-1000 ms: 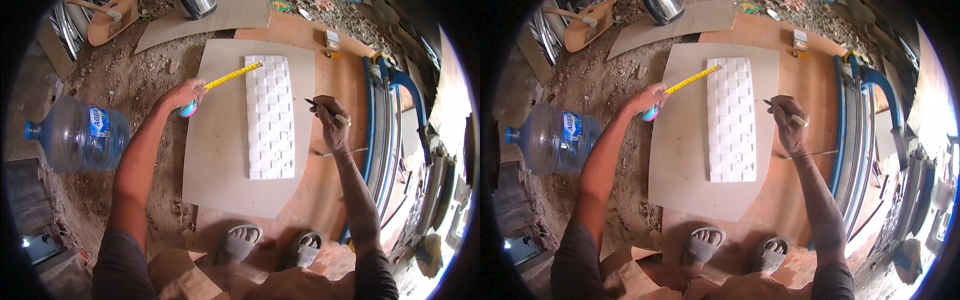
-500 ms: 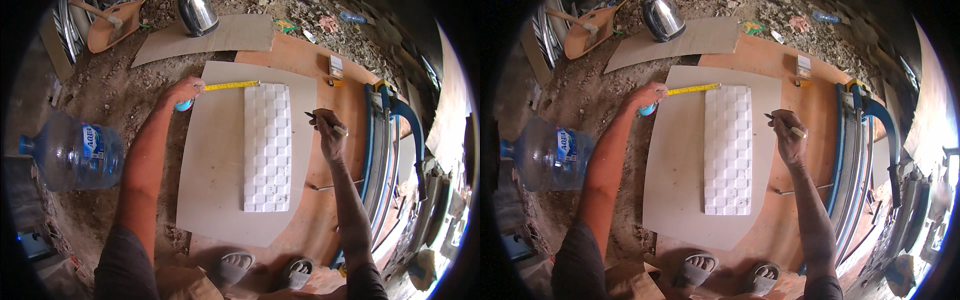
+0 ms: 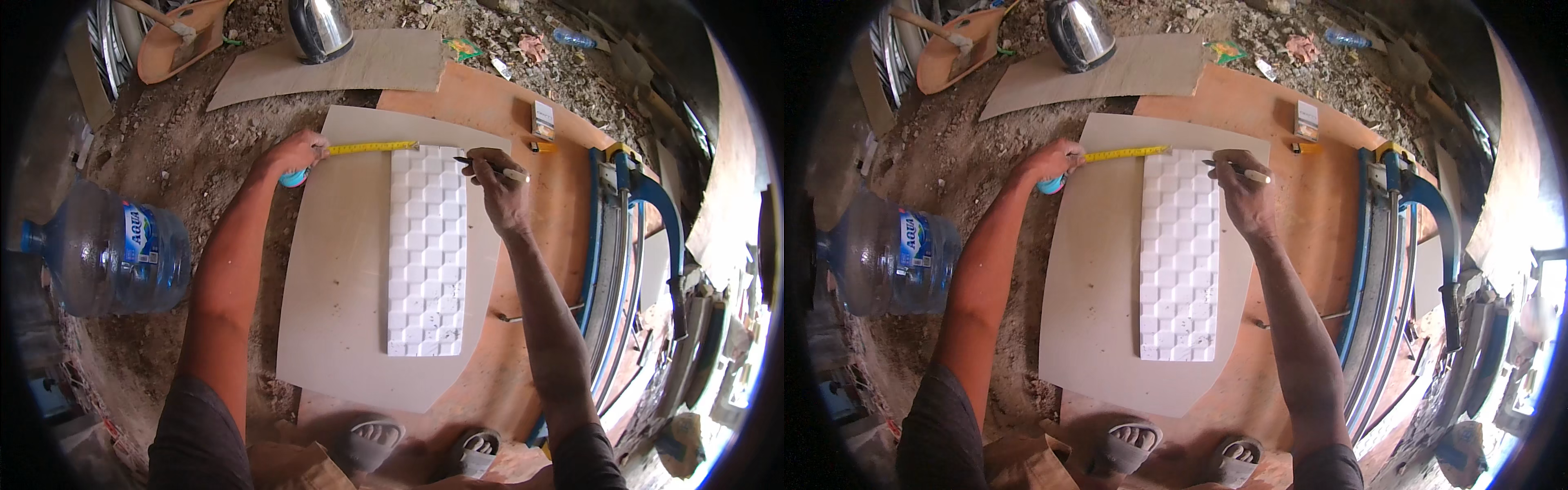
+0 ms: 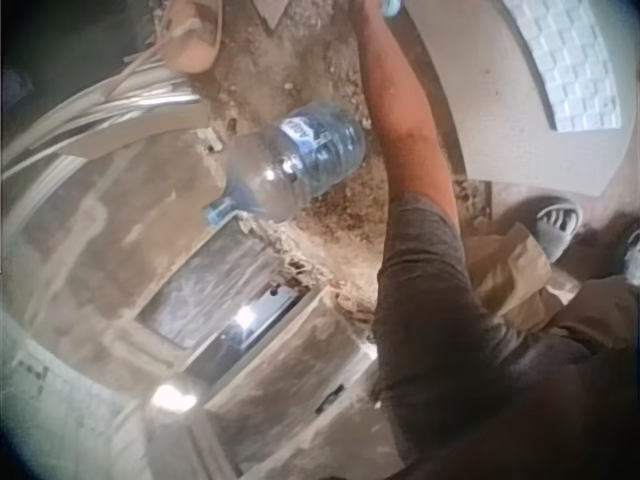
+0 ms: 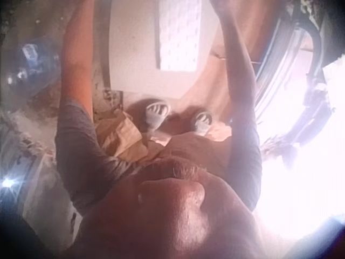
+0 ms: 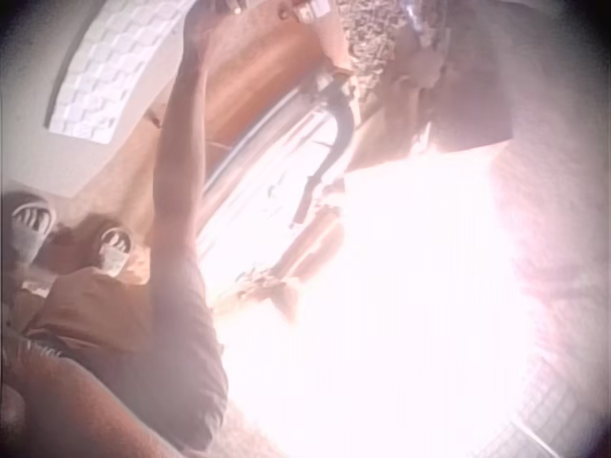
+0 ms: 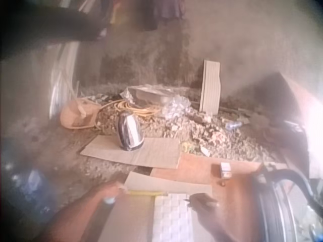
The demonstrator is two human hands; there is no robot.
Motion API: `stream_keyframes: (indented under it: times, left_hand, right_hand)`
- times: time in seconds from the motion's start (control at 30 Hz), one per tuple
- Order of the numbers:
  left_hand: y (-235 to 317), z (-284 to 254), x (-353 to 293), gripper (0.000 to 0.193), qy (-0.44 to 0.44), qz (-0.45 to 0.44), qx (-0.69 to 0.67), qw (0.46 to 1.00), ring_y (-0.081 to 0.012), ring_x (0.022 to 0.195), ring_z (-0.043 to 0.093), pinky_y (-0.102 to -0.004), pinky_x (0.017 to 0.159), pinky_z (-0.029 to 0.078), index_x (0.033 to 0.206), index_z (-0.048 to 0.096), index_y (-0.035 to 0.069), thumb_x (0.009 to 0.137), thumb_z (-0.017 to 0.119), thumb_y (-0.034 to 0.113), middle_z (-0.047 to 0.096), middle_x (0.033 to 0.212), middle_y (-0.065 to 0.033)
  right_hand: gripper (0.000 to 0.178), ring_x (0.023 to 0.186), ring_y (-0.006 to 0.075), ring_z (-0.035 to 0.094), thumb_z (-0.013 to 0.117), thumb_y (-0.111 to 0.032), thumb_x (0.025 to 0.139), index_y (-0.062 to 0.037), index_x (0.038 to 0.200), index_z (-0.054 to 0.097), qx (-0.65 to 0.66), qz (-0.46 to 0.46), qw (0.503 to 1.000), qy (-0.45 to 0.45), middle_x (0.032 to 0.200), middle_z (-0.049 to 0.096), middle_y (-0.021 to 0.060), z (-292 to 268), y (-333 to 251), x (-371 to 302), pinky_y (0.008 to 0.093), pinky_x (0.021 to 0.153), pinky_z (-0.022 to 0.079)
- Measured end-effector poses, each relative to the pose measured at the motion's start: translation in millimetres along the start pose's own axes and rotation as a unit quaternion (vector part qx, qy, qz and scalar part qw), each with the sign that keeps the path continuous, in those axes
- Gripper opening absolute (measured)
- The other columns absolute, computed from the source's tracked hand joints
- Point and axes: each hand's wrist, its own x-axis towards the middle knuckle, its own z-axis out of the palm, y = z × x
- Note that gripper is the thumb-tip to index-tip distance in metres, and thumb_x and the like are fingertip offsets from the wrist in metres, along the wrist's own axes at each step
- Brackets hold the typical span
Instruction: The person measures and marks a white ceramic tile using a tape measure and pencil. They then place the tile into a manual tile cutter, score the surface, and snap it into two pieces. The process is repeated for a second tile, resulting in several cut pieces.
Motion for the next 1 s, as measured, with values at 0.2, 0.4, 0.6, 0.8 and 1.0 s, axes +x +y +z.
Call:
stream_keyframes:
  times: [0.2, 0.4, 0.6, 0.8, 1.0]
  left_hand:
    - [2, 0, -2, 0.022, 0.008, 0.011, 0.020, 1.000, -0.0191, 0.076, 0.062, -0.0367, 0.073, 0.048, 0.096, 0.068, 0.003, 0.096, 0.062, 0.024, 0.066, 0.077, -0.0085]
    - [3, 0, -5, 0.021, 0.026, 0.018, 0.019, 0.999, -0.0223, 0.082, 0.066, -0.0378, 0.076, 0.049, 0.099, 0.069, 0.003, 0.094, 0.063, 0.023, 0.069, 0.083, -0.0122]
    - [7, -1, -6, 0.022, 0.017, 0.008, 0.022, 1.000, -0.0235, 0.084, 0.066, -0.0384, 0.077, 0.050, 0.102, 0.070, 0.004, 0.094, 0.064, 0.023, 0.070, 0.086, -0.0140]
    - [5, 1, -4, 0.020, 0.019, -0.008, 0.008, 1.000, -0.0225, 0.081, 0.066, -0.0379, 0.076, 0.049, 0.102, 0.070, 0.003, 0.094, 0.063, 0.020, 0.069, 0.083, -0.0129]
    - [7, 0, -3, 0.022, 0.005, -0.016, 0.000, 1.000, -0.0240, 0.086, 0.066, -0.0385, 0.081, 0.049, 0.111, 0.069, 0.005, 0.095, 0.061, 0.018, 0.070, 0.090, -0.0148]
  right_hand:
    - [0.028, 0.080, 0.0132, 0.065, 0.060, -0.021, 0.094, 0.0050, 0.102, 0.067, 0.020, 0.031, 0.999, 0.000, 0.089, 0.071, 0.0095, 21, 8, 25, 0.0267, 0.069, 0.050]
    - [0.026, 0.074, 0.0112, 0.060, 0.061, -0.018, 0.089, 0.0050, 0.099, 0.066, 0.016, 0.034, 0.999, -0.030, 0.083, 0.068, 0.0072, 35, 25, 49, 0.0271, 0.067, 0.048]
    - [0.030, 0.081, 0.0154, 0.065, 0.063, -0.018, 0.087, 0.0062, 0.105, 0.068, -0.024, 0.023, 0.999, -0.025, 0.088, 0.071, 0.0117, 43, 37, 59, 0.0300, 0.073, 0.052]
    - [0.018, 0.072, 0.0097, 0.056, 0.058, -0.015, 0.089, 0.0016, 0.090, 0.065, -0.049, 0.007, 0.998, -0.024, 0.080, 0.065, 0.0043, 49, 42, 59, 0.0255, 0.065, 0.047]
    - [0.019, 0.068, 0.0079, 0.054, 0.057, -0.016, 0.089, 0.0010, 0.088, 0.067, -0.083, 0.004, 0.996, -0.029, 0.078, 0.065, 0.0036, 47, 43, 60, 0.0249, 0.061, 0.045]
